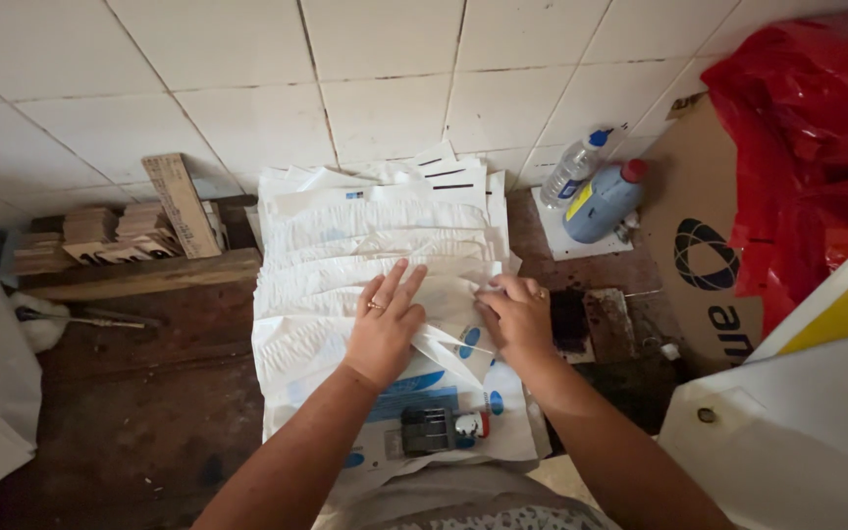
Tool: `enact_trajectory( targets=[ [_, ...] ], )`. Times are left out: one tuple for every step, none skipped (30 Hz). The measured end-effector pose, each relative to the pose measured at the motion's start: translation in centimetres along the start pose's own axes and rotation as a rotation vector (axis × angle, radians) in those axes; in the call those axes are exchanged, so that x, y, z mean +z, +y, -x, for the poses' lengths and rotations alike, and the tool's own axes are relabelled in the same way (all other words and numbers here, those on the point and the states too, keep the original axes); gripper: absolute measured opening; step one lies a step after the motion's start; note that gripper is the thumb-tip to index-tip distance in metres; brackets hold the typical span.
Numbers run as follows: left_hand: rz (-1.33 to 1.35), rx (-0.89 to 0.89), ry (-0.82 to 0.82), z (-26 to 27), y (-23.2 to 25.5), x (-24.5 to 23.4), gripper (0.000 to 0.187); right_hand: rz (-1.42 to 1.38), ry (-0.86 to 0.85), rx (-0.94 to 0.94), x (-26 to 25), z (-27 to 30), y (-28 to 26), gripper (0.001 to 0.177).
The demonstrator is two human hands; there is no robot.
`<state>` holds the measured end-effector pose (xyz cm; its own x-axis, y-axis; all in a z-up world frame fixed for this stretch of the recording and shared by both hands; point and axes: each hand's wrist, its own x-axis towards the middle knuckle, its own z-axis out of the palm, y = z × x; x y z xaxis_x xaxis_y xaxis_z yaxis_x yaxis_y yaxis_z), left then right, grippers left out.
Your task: Manually stamping labels onto individual plastic bags from a stack
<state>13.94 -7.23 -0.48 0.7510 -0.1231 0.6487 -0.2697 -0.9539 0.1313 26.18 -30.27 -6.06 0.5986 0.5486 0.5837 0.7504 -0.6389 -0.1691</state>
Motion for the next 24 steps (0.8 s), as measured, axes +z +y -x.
enact_trajectory(
  targets=[
    [-0.001, 0.004, 0.001, 0.0, 0.0, -0.1, 0.008, 0.001, 0.004, 0.001, -0.8, -0.2, -0.4, 0.013],
    [0.011, -0.017, 0.015, 0.1, -0.1, -0.1, 0.008, -0.059, 0.076, -0.011, -1.6, -0.4, -0.9, 0.009],
    [0.022, -0.042, 0.029, 0.2, -0.1, -0.2, 0.008, -0.120, 0.146, -0.027, -2.4, -0.7, -1.3, 0.006],
    [0.019, -0.044, 0.032, 0.1, -0.4, -0.2, 0.008, -0.121, 0.147, -0.031, -3.1, -1.0, -1.9, 0.006],
    [0.026, -0.043, 0.033, 0.3, -0.5, -0.2, 0.006, -0.276, 0.101, 0.026, -4.0, -1.0, -2.7, 0.005],
    [0.034, -0.042, 0.034, 0.6, -0.7, -0.2, 0.005, -0.432, 0.054, 0.085, -4.8, -0.9, -3.5, 0.005],
    [0.033, -0.044, 0.035, 1.1, -1.1, 0.7, 0.005, -0.432, 0.052, 0.083, -4.7, -0.6, -3.4, 0.005],
    [0.032, -0.036, 0.031, 1.7, -1.5, 1.6, 0.007, -0.683, -0.060, 0.294, -4.6, -0.2, -3.4, 0.016],
    [0.033, -0.026, 0.024, 2.3, -2.0, 2.4, 0.008, -0.929, -0.172, 0.513, -4.5, 0.2, -3.4, 0.028],
    [0.035, -0.025, 0.023, 2.9, -2.1, 2.8, 0.008, -0.928, -0.171, 0.515, -3.8, -0.2, -2.9, 0.028],
    [0.057, -0.003, 0.032, 3.4, -2.2, 3.3, 0.004, -0.757, -0.104, 0.545, -3.2, -0.7, -2.4, 0.033],
    [0.079, 0.019, 0.041, 3.8, -2.3, 3.9, 0.009, -0.585, -0.039, 0.571, -2.5, -1.2, -1.8, 0.039],
    [0.081, 0.023, 0.039, 3.7, -2.1, 3.5, 0.009, -0.584, -0.036, 0.575, -1.8, -1.2, -1.1, 0.039],
    [0.072, 0.030, 0.040, 3.5, -1.8, 3.1, 0.013, -0.317, -0.112, 0.399, -1.0, -1.2, -0.4, 0.040],
    [0.062, 0.038, 0.042, 3.2, -1.7, 2.8, 0.019, -0.051, -0.181, 0.218, -0.2, -1.3, 0.3, 0.043],
    [0.063, 0.043, 0.043, 3.1, -1.6, 2.5, 0.019, -0.050, -0.178, 0.221, 0.3, -0.9, 0.4, 0.043],
    [0.026, 0.047, 0.029, 2.8, -1.5, 2.2, 0.016, -0.037, -0.053, 0.096, 0.9, -0.8, 0.6, 0.024],
    [-0.011, 0.051, 0.016, 2.6, -1.5, 2.0, 0.012, -0.025, 0.072, -0.029, 1.5, -0.7, 0.9, 0.008],
    [-0.013, 0.048, 0.015, 2.3, -1.4, 1.3, 0.012, -0.027, 0.070, -0.031, 0.8, -0.7, 0.6, 0.008],
    [-0.026, 0.031, 0.027, 2.0, -1.4, 0.6, 0.005, -0.072, 0.120, -0.038, 0.2, -0.7, 0.3, 0.006],
    [-0.038, 0.014, 0.041, 1.7, -1.3, 0.1, 0.006, -0.115, 0.171, -0.047, -0.5, -0.8, 0.2, 0.006],
    [-0.039, 0.011, 0.042, 1.0, -1.1, -0.9, 0.006, -0.116, 0.169, -0.050, -1.5, -1.0, -0.6, 0.006],
    [-0.009, 0.012, 0.060, 0.4, -0.8, -1.8, 0.004, -0.254, 0.123, 0.040, -2.5, -1.0, -1.4, 0.009],
    [0.022, 0.012, 0.077, -0.2, -0.4, -2.8, 0.004, -0.392, 0.076, 0.132, -3.5, -1.0, -2.3, 0.012]
  ],
)
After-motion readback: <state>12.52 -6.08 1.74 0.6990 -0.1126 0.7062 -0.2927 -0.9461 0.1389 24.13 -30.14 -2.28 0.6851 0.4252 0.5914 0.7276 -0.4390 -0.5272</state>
